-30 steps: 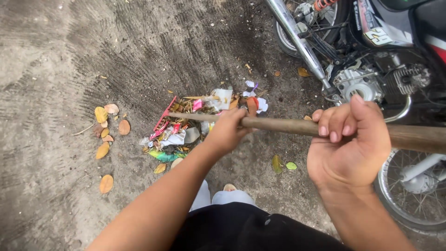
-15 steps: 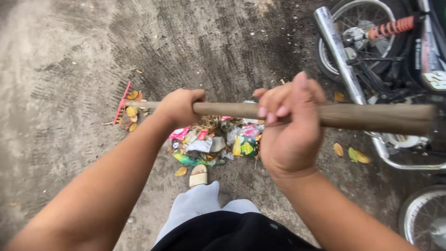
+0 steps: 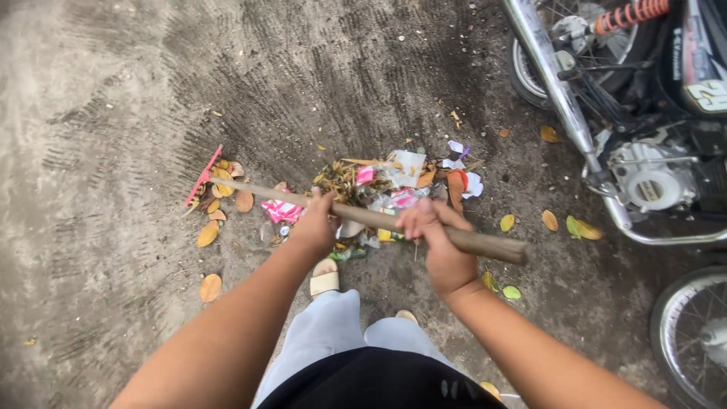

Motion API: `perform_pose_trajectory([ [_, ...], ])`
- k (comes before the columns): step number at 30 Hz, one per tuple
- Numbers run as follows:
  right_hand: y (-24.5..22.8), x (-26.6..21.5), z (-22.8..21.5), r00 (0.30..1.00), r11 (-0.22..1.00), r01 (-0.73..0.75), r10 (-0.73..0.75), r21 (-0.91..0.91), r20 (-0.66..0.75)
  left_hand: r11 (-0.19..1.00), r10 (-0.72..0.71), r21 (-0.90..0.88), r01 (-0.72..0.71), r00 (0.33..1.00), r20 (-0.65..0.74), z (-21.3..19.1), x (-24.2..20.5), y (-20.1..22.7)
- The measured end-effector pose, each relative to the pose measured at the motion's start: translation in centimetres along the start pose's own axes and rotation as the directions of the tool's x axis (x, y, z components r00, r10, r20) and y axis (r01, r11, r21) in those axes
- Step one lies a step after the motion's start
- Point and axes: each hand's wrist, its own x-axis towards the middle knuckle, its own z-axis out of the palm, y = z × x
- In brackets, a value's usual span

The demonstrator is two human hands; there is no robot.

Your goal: Raking leaves and trash into a pile in an outdoor yard.

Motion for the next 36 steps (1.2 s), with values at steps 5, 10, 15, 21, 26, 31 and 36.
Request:
perform_pose_trajectory([
  [5,-6.3,-5.0,-10.8,0.98,0.995,0.024,-0.003,0.101,-0.198,0.979,0.203,-0.026,-0.201,0.975,0.087,5.1,-2.4,11.7],
  [10,-14.5,-10.5,-17.7,0.901,0.99,-0.144,0.137,0.014,-0.412,0.925,0.357,0.062,-0.374,0.915,0.186,9.2,-5.9,21.5],
  [15,-16.8,-14.8,-21.3,0.903,0.988,0.07,-0.005,0.135,-0.429,0.953,0.299,-0.089,-0.29,0.948,0.11,8.9,-12.6,27.1],
  [21,-16.3,-15.7,-18.7,0.918,0.957,0.254,-0.194,0.139,-0.345,0.965,0.258,0.038,-0.26,0.965,0.044,7.6,-15.6,24.1],
  [26,-16.2,-12.7,-10.2,0.962,0.971,0.224,-0.207,0.084,-0.178,0.953,0.246,0.213,-0.218,0.962,-0.116,1.0,-16.5,16.4],
  [31,-13.2,-11.0,-2.2,0.877,0.976,0.216,-0.206,0.027,0.434,0.988,-0.068,0.108,0.114,0.932,-0.356,-4.2,-20.0,6.5],
  [36,-5.7,-11.9,1.8,0.807,0.996,0.085,-0.059,-0.017,0.588,0.958,-0.246,0.07,0.279,0.92,-0.305,-0.7,-21.0,-1.9],
])
